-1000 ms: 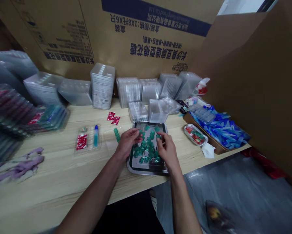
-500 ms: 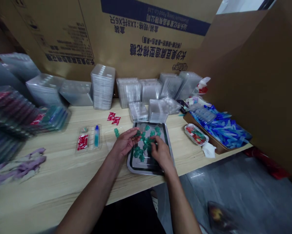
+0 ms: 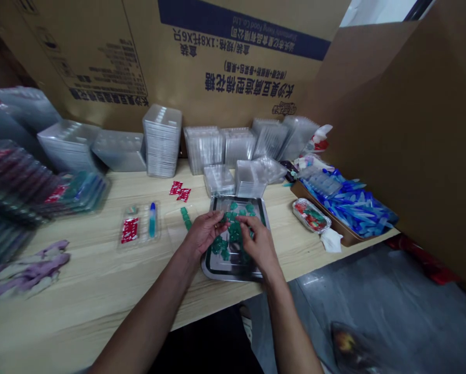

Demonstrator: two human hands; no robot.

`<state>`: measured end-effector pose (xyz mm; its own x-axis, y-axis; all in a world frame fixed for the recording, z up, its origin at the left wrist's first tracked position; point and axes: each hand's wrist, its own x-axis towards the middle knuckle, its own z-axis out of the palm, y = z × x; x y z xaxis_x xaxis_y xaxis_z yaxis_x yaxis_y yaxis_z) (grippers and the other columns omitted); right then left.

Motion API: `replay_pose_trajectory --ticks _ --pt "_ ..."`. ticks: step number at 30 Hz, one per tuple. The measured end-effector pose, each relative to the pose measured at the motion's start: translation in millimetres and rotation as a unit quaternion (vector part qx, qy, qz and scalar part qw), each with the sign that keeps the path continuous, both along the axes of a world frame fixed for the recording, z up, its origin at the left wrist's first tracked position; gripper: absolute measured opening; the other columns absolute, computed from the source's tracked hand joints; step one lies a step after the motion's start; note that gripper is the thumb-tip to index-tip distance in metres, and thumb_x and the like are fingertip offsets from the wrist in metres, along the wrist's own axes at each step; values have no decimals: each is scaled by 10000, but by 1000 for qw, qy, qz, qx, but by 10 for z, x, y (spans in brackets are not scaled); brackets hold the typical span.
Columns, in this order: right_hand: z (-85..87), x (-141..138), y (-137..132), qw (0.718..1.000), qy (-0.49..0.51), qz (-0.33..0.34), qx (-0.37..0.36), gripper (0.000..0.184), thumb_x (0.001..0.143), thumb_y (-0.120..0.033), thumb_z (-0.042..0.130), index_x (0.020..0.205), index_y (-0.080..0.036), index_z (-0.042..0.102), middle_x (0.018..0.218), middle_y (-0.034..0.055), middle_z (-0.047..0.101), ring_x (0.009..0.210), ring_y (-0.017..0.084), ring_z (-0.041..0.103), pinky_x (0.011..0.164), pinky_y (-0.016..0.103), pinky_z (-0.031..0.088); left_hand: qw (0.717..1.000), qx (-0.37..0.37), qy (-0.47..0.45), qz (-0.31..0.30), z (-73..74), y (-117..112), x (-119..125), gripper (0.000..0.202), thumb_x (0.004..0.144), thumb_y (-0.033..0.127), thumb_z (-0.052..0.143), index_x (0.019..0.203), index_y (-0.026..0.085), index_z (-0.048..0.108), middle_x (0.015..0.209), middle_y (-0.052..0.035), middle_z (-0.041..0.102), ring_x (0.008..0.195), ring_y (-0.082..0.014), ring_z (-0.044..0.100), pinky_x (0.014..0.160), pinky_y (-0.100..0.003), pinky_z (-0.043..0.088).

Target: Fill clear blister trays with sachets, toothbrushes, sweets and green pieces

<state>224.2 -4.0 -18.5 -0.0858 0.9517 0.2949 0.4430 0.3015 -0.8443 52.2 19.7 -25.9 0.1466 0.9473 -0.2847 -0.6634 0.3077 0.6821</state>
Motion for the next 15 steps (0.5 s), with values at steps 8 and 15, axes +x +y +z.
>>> replay_pose_trajectory --ticks 8,15 --pt "-12 -347 -80 993 -76 -70 63 141 934 -337 457 918 -224 541 850 60 650 795 226 612 730 361 472 995 76 58 4 -47 -53 99 440 501 356 966 739 134 669 727 11 684 676 -111 646 661 -234 537" --pt "52 -221 -9 987 -130 -53 82 131 926 -317 455 878 -223 533 821 53 639 793 224 617 747 365 472 994 74 76 -23 -12 -72 103 428 536 405 942 770 124 720 771 -8 699 663 -103 633 704 -265 540"
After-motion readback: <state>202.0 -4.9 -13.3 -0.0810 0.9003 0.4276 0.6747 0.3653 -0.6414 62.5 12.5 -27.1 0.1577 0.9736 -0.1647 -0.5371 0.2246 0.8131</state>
